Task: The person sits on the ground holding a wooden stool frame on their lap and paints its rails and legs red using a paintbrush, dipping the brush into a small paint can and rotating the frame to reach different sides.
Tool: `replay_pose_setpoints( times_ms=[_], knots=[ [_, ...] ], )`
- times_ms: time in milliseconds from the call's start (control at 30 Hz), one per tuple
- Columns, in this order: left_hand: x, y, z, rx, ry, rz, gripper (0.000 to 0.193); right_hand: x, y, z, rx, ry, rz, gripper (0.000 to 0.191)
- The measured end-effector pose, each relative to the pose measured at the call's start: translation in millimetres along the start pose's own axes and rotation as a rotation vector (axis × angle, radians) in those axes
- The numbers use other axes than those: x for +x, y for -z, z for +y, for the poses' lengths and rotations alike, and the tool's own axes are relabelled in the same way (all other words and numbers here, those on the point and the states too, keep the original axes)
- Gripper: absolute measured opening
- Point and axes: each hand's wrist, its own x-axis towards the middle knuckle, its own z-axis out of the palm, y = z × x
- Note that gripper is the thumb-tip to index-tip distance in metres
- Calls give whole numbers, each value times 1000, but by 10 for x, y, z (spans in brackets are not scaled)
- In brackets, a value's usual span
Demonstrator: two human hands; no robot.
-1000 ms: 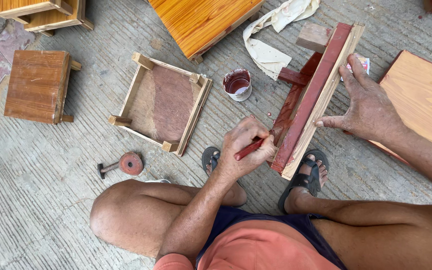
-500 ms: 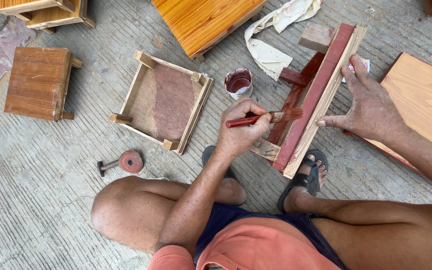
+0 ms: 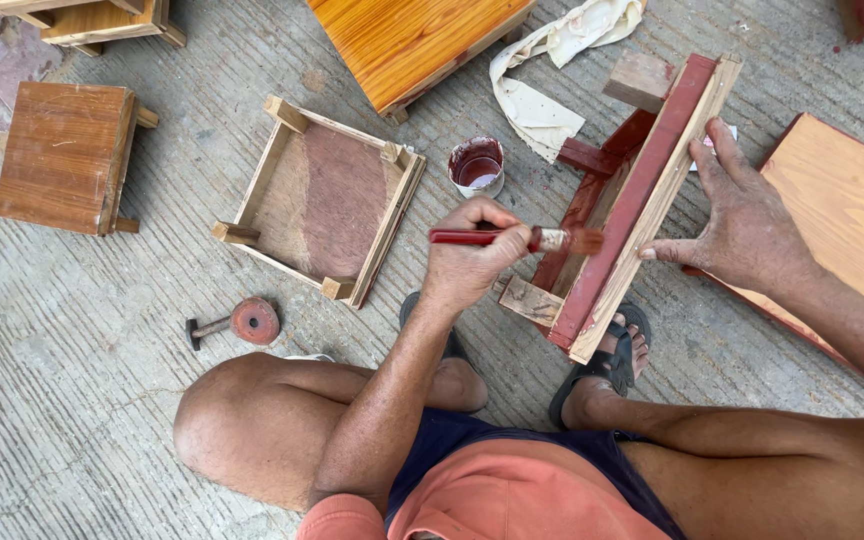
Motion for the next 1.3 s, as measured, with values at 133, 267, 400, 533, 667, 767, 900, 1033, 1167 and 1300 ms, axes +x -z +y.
replay_pose_setpoints(
  times_ms=[133,267,400,533,667,767,900,1033,1167,1300],
  knots=[
    [137,-29,-28,124,-151,141,13,-37,-6,35,-2,7,1,142],
    [392,-38,18,-87,15,78,15,-85,-14,27,69,57,100,127],
    [762,-195,111,69,-198,81,15,-23,-41,-43,55,33,143,113],
    [1209,-481,148,242,-31,0,15,79,-28,-120,6,21,130,106],
    [1448,-748,132,288,-247,15,14,119,12,-178,-23,22,141,104],
    [1466,-895,134,278,-332,-8,12,121,37,-193,13,77,135,107],
    [1378,-871,135,330,-365,-69,9,119,45,-185,49,51,102,110],
    [1407,-748,146,360,-372,-55,12,130,48,-178,30,83,129,110],
    [1546,-781,192,354,-320,-20,10,136,58,-190,21,55,99,108],
    [1655,-755,219,478,-238,-70,10,133,62,-200,18,63,109,108]
  ],
)
